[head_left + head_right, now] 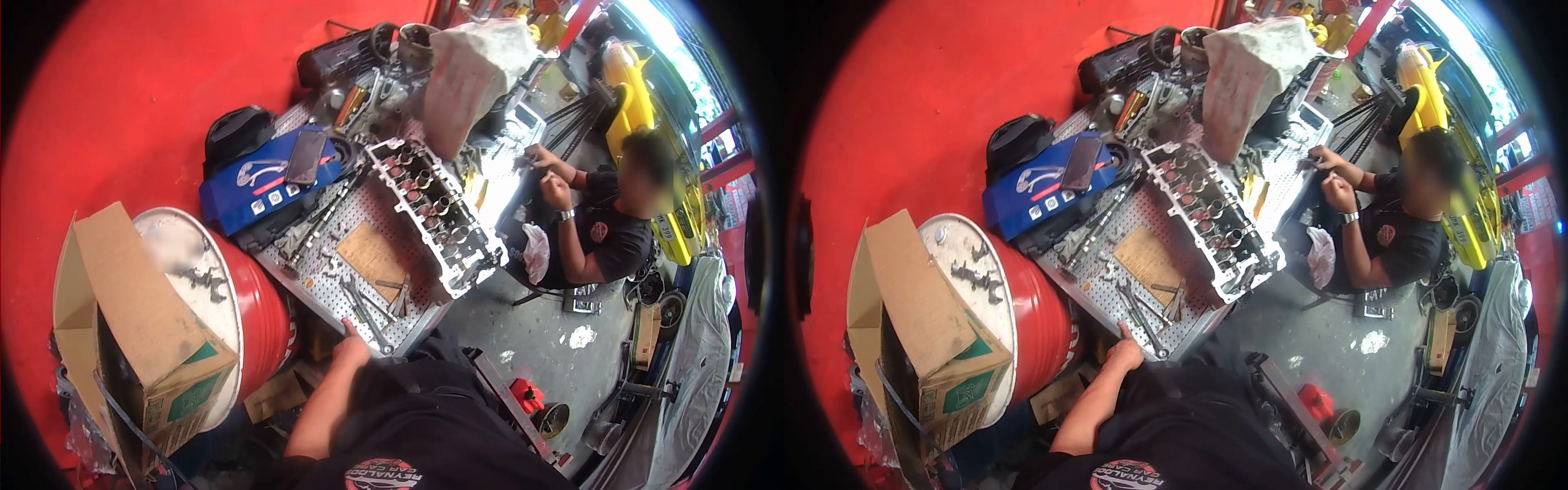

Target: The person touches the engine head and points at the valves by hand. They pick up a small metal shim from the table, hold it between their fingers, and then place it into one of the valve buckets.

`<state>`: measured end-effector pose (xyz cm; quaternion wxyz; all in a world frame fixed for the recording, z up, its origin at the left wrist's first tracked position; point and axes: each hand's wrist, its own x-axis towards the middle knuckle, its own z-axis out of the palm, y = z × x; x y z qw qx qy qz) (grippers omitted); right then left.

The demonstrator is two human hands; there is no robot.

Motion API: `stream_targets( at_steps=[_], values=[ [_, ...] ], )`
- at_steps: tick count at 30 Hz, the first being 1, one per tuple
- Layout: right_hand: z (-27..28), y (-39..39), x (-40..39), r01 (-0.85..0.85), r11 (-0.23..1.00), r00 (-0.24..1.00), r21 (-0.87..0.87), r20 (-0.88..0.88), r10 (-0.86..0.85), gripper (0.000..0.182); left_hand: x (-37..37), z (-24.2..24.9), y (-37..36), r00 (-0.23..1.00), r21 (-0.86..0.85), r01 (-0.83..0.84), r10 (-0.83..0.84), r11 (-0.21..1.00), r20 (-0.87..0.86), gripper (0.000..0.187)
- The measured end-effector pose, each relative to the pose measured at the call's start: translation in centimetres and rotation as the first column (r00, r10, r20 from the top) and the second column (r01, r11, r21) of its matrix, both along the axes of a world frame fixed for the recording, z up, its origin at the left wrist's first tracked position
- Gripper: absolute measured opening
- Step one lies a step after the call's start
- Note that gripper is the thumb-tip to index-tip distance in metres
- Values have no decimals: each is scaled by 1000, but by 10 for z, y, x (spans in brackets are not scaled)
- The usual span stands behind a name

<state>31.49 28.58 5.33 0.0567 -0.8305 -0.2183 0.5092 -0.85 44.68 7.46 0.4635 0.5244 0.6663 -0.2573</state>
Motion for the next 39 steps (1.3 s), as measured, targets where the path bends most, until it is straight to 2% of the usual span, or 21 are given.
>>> stream_targets(
  at_steps=[3,6,7,10,15,20,27,30,32,34,37,39],
  values=[
    [1,-1,-1,13,1000,1000,-3,-25,-13,47,-2,7,1,1000,-6,-10,10,1000,23,97],
    [2,-5,-2,31,1000,999,-1,-45,-31,47,-7,11,2,999,-37,48,-48,998,21,97],
    [2,-5,-2,37,999,998,-1,-53,-37,47,-11,-3,1,996,-36,94,-94,995,8,115],
    [5,-9,-3,52,999,996,0,-74,-52,47,-11,-15,-2,994,-21,106,-105,994,14,115],
    [15,-15,-3,85,996,988,-11,-126,-86,48,-4,-19,3,995,-147,85,-91,985,-38,118],
    [32,-26,-1,144,989,967,-29,-208,-147,49,-8,-35,-2,991,-84,118,-122,989,-46,118],
    [66,-50,4,261,960,896,-100,-345,-279,50,-1,-9,9,995,-167,75,-84,983,-48,118],
    [78,-59,6,303,943,861,-140,-383,-334,50,1,5,11,995,-151,85,-92,985,-39,118],
    [83,-64,8,321,932,844,-166,-397,-361,50,-2,-16,5,995,-129,88,-94,988,-39,118],
    [87,-68,9,335,922,828,-191,-407,-385,50,-1,-13,8,995,-129,86,-92,988,-44,117],
    [93,-71,13,324,918,831,-229,-394,-391,51,-3,-2,3,999,-56,38,-38,998,8,114],
    [91,-64,17,250,933,873,-259,-356,-333,51,-5,10,3,1000,-22,-9,9,1000,22,107]
  ],
)
